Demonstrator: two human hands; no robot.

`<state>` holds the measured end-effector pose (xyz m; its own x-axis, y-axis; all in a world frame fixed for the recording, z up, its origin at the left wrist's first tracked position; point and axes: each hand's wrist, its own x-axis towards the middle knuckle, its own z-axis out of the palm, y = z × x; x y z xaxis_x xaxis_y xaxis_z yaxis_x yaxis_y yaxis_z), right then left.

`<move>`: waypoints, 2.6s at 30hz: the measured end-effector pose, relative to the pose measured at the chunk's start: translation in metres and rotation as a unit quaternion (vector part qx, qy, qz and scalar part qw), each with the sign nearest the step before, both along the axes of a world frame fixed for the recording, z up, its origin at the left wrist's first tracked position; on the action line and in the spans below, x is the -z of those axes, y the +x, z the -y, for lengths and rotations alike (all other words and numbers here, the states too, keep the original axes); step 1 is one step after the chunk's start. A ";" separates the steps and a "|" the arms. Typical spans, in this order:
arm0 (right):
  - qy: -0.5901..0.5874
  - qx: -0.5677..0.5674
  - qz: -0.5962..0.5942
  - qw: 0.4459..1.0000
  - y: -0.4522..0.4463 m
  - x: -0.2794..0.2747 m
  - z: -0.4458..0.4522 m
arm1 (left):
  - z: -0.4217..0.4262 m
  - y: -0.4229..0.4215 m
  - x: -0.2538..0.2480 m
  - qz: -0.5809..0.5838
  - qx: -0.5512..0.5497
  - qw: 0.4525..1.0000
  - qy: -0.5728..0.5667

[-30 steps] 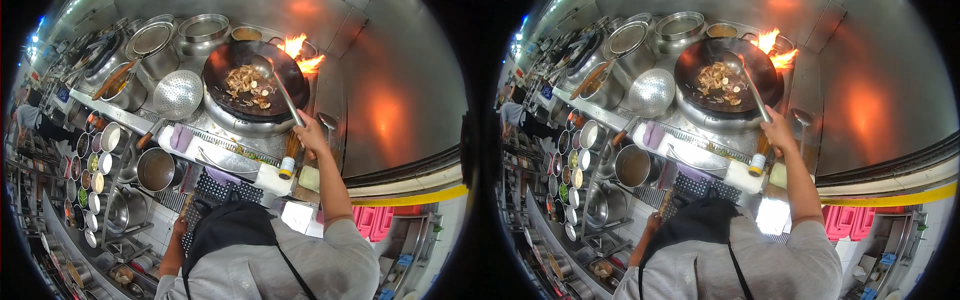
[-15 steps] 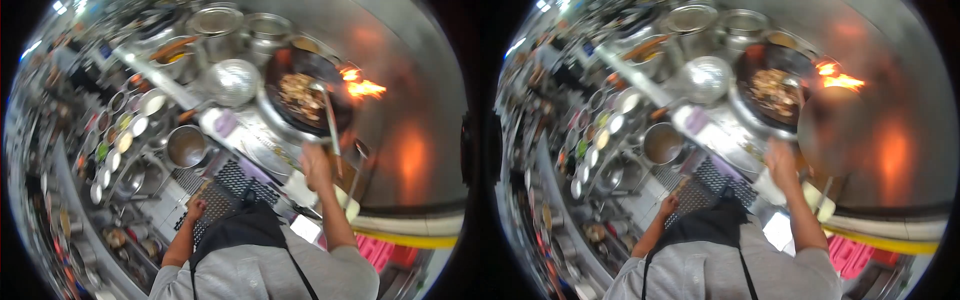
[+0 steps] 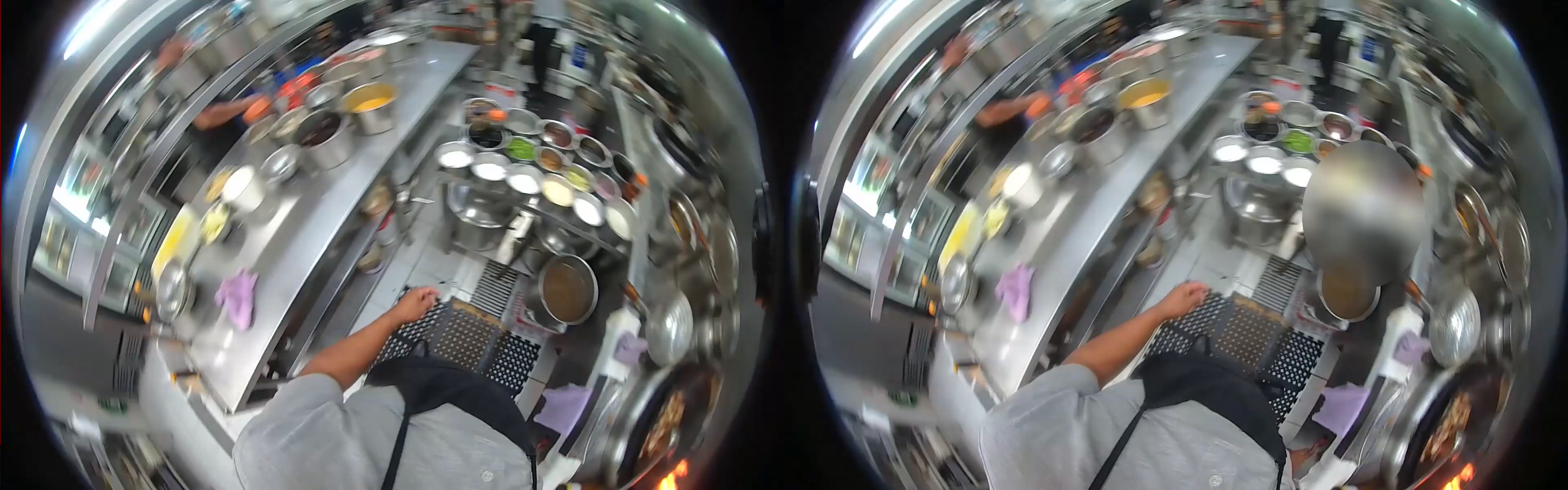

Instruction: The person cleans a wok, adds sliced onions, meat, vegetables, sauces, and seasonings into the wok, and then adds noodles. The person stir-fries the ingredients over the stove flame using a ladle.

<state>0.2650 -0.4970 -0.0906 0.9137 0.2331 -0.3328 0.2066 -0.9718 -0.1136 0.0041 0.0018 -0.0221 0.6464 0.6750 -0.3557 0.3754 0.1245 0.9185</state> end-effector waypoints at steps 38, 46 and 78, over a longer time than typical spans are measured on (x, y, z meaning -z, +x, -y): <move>0.076 -0.051 -0.373 0.923 -0.012 0.094 -0.056 | -0.157 -0.528 -0.102 -0.078 -0.624 0.776 0.053; 0.094 -0.318 -0.245 0.911 0.038 0.150 -0.048 | -0.136 -0.411 -0.173 -0.161 -0.421 0.884 0.128; 0.643 0.414 0.068 0.640 0.068 -0.249 0.160 | 0.387 0.589 -0.227 0.364 0.421 0.752 0.353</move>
<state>0.3330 -0.6566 0.1581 0.9013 -0.3497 -0.2558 -0.2258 0.1247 -0.9662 0.5931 -0.3854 0.2044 0.8002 -0.2279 0.5548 -0.5865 -0.4909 0.6442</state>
